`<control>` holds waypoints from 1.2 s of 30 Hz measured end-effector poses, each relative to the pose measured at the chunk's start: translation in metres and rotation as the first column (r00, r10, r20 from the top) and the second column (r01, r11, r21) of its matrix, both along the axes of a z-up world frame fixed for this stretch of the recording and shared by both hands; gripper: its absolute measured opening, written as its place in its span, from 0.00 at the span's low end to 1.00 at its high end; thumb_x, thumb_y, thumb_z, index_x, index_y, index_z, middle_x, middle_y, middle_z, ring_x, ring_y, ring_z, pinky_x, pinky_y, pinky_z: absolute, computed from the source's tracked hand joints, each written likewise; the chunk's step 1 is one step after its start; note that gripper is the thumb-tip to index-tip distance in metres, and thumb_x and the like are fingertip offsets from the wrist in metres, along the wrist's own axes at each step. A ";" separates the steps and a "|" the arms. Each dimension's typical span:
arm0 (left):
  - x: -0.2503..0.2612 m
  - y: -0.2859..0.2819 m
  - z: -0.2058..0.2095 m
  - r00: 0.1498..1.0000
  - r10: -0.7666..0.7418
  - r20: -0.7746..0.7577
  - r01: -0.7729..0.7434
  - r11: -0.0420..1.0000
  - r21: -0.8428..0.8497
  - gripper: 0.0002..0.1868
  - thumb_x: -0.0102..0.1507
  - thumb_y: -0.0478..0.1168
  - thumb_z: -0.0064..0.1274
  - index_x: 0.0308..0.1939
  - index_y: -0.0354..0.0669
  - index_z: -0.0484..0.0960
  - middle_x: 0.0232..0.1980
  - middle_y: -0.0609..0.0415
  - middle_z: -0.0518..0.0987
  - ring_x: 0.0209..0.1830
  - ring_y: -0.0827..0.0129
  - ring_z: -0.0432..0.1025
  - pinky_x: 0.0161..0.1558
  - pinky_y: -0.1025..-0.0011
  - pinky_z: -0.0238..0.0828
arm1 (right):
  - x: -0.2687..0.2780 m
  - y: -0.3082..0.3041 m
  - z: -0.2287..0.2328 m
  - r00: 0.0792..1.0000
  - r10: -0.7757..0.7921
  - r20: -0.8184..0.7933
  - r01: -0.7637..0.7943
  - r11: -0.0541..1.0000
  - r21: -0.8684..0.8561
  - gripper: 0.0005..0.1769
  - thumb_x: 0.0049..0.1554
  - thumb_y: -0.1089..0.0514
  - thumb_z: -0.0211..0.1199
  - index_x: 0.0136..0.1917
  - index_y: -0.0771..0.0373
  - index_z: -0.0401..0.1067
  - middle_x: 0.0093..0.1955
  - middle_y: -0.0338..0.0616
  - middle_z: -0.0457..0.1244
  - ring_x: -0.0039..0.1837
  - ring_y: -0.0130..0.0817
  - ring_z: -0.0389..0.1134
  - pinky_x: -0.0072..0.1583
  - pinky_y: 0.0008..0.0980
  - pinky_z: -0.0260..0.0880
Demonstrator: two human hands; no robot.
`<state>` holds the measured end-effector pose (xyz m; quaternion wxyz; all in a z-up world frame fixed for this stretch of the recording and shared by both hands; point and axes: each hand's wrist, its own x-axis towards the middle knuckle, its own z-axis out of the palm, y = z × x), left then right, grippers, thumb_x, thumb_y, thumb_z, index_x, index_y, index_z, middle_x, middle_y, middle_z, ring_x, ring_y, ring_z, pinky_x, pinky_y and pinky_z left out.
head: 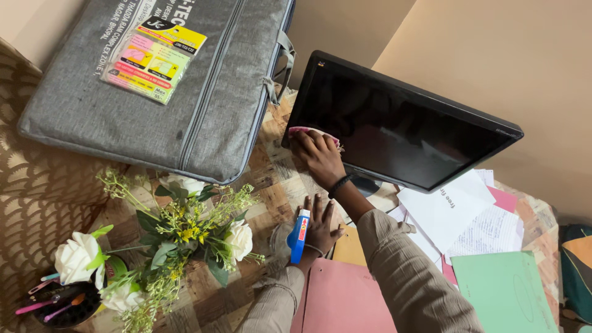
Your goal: The person wipes a flower vase with a cloth, then wipes a laptop bag and a computer monitor. The person uses a spray bottle and a cloth to clean the monitor surface.
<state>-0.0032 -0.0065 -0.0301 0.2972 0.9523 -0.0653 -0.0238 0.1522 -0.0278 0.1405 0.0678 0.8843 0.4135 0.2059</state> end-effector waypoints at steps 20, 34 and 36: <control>-0.002 0.002 0.007 1.000 0.003 0.014 -0.003 1.000 0.015 0.51 0.57 0.67 0.57 0.77 0.50 0.59 0.83 0.40 0.42 0.82 0.36 0.33 0.73 0.33 0.30 | 0.002 0.007 -0.029 0.994 0.033 0.102 -0.031 0.999 -0.014 0.34 0.58 0.53 0.58 0.78 0.50 0.63 0.74 0.42 0.57 0.74 0.42 0.57 0.70 0.46 0.61; -0.002 0.002 0.003 0.999 0.007 0.051 -0.008 1.000 0.012 0.51 0.57 0.67 0.57 0.78 0.50 0.58 0.83 0.39 0.44 0.81 0.35 0.34 0.71 0.31 0.31 | 0.008 0.001 -0.015 0.995 0.036 0.092 -0.044 0.995 0.090 0.29 0.59 0.50 0.60 0.73 0.49 0.67 0.73 0.44 0.58 0.73 0.44 0.58 0.70 0.48 0.61; -0.002 0.002 0.004 0.995 0.019 0.093 -0.019 1.000 -0.002 0.51 0.57 0.67 0.56 0.77 0.49 0.60 0.82 0.38 0.45 0.81 0.35 0.36 0.72 0.31 0.33 | 0.007 0.004 -0.021 0.994 0.039 0.099 -0.047 0.996 0.078 0.29 0.60 0.51 0.59 0.75 0.48 0.67 0.73 0.43 0.58 0.74 0.43 0.58 0.71 0.48 0.60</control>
